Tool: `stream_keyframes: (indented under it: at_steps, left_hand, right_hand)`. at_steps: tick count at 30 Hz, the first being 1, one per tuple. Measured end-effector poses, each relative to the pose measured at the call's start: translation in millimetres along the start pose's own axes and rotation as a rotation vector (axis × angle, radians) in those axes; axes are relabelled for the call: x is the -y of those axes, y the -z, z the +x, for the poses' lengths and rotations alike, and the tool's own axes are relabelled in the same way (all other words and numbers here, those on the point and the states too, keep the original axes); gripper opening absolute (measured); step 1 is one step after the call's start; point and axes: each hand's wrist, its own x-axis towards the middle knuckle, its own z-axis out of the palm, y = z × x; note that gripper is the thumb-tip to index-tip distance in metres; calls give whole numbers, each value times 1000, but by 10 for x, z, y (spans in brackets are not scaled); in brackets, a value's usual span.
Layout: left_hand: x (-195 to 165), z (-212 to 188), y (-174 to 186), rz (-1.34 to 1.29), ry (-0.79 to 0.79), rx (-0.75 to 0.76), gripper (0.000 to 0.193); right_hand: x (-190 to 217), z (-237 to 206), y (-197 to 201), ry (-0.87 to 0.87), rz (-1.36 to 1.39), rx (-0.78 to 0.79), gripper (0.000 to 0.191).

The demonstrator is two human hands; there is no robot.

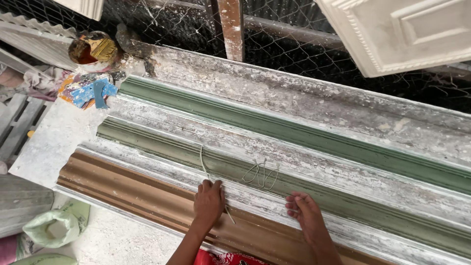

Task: The person ties multiple small loops from a light green cord and places them on a workbench next to painted molding. They then pick up a putty knife and a red sanding block, briefly handling each before placing them back on the bench.

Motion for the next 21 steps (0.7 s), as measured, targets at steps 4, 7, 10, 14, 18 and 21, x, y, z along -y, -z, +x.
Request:
stream_keyframes:
  at_steps: [4,7,10,14,18,21]
  left_hand:
    - [106,-68,-82,33,41,42,22]
    - [120,-84,-90,-15,2,7,16]
    - [17,-176,26,-176,-285,-149,32]
    - [-332,-452,207,-507,-477,203,19]
    - [-525,-614,385,-777,-349,519,16]
    - [-549,-623,437,-1021,-161,651,16]
  right_hand:
    - [-109,6,-166,-43,-122,49,26]
    - [-183,2,-312,-55,-190,125,25]
    - [-219,-44,-478,-86,-225,196,27]
    - [-213,-134,-659,-181,-251,257,39]
    - [-241,-77,-788,-45,32,317,34]
    - [-237,-25,-742,15,314,280,31]
